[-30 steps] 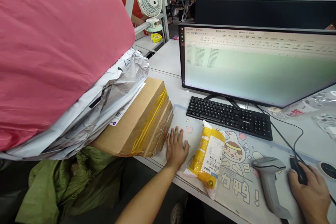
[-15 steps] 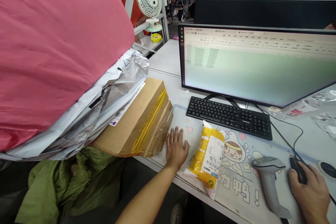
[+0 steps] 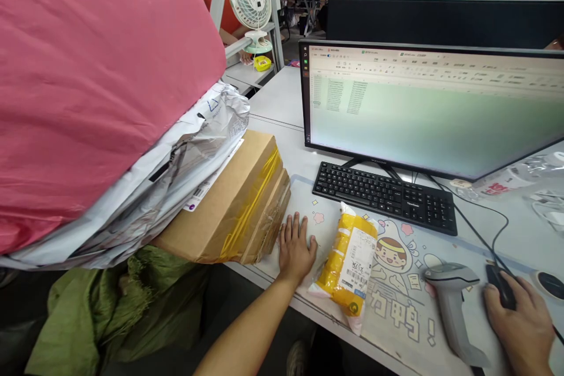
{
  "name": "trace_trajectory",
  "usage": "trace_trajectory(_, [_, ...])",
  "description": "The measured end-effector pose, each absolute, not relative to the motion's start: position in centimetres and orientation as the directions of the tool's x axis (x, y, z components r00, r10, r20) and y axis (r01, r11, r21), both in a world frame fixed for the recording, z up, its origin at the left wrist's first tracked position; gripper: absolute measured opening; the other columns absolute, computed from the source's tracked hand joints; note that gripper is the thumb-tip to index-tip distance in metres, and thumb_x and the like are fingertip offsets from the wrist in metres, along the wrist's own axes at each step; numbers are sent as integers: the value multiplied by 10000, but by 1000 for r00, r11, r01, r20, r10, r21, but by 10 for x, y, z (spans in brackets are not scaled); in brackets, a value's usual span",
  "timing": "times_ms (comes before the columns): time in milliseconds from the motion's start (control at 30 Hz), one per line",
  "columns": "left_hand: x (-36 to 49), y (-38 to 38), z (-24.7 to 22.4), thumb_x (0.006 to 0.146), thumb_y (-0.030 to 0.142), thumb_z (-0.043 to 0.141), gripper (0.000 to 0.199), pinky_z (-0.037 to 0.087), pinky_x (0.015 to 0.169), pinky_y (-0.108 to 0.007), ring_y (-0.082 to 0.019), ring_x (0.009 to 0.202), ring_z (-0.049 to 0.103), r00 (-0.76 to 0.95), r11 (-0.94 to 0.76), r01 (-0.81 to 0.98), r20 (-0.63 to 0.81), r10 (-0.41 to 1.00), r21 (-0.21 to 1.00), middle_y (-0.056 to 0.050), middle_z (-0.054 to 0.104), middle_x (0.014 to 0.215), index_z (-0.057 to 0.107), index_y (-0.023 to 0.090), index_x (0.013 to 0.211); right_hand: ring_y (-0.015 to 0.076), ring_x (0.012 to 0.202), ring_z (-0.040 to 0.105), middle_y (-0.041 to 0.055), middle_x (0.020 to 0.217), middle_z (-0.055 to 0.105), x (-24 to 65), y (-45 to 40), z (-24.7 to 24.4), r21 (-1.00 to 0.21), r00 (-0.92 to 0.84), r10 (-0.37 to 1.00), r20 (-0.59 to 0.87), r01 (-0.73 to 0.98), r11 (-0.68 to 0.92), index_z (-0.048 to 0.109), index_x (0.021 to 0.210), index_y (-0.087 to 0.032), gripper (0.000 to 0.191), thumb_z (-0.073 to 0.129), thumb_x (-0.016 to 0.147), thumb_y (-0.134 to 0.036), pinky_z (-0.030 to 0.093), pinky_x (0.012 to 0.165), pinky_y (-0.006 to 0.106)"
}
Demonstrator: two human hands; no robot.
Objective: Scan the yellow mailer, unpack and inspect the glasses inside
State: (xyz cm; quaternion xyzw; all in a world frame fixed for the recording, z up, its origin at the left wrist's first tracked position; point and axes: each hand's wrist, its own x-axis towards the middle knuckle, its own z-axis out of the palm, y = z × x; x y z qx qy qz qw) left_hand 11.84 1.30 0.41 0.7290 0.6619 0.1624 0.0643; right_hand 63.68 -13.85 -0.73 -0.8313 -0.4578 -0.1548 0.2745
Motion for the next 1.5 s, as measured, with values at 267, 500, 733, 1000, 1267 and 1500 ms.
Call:
trace_trajectory(267, [118,13,5,1045,310,564,619,320,1371,-564,-333,1678,336,73,-112,947,139,988,302,-98,363,1801,550,201,1654,399,1448,620,166,1549,646,637,-137,-7,-315,515,681,520,857,-408,726,1441,-143,734,521,936,-634,454,1292,496])
trace_trajectory(500, [118,14,4,1049,324,567,619,320,1371,-562,-334,1675,342,71,-105,953,126,990,286,-94,359,1803,552,206,1656,400,1438,630,163,1539,653,636,-137,-4,-321,543,677,497,840,-438,738,1427,-158,730,512,926,-638,466,1280,506])
trace_trajectory(733, [119,13,5,1044,313,570,617,323,1370,-557,-332,1672,350,73,-106,956,130,989,273,-99,370,1798,557,203,1651,406,1446,622,162,1547,649,635,-138,-4,-332,538,678,501,843,-424,724,1457,-163,731,534,919,-621,460,1280,507])
trace_trajectory(1000, [118,14,5,1039,309,573,627,328,1371,-558,-331,1677,341,74,-109,952,130,989,285,-100,366,1797,553,204,1656,387,1476,600,145,1575,636,634,-138,-5,-345,537,674,507,843,-412,721,1474,-177,718,563,917,-601,424,1295,451])
trace_trajectory(1267, [118,13,5,1044,311,563,623,315,1376,-568,-330,1679,336,70,-106,949,128,989,296,-99,357,1800,552,198,1657,387,1497,579,150,1580,632,630,-137,1,-363,558,675,483,829,-426,724,1473,-190,724,547,916,-618,403,1299,435])
trace_trajectory(1500, [118,13,5,1049,317,555,623,311,1378,-571,-333,1683,327,72,-107,945,124,990,310,-102,349,1802,547,192,1660,391,1482,594,160,1565,644,634,-139,-3,-355,547,668,505,837,-417,727,1471,-186,710,556,928,-611,403,1300,433])
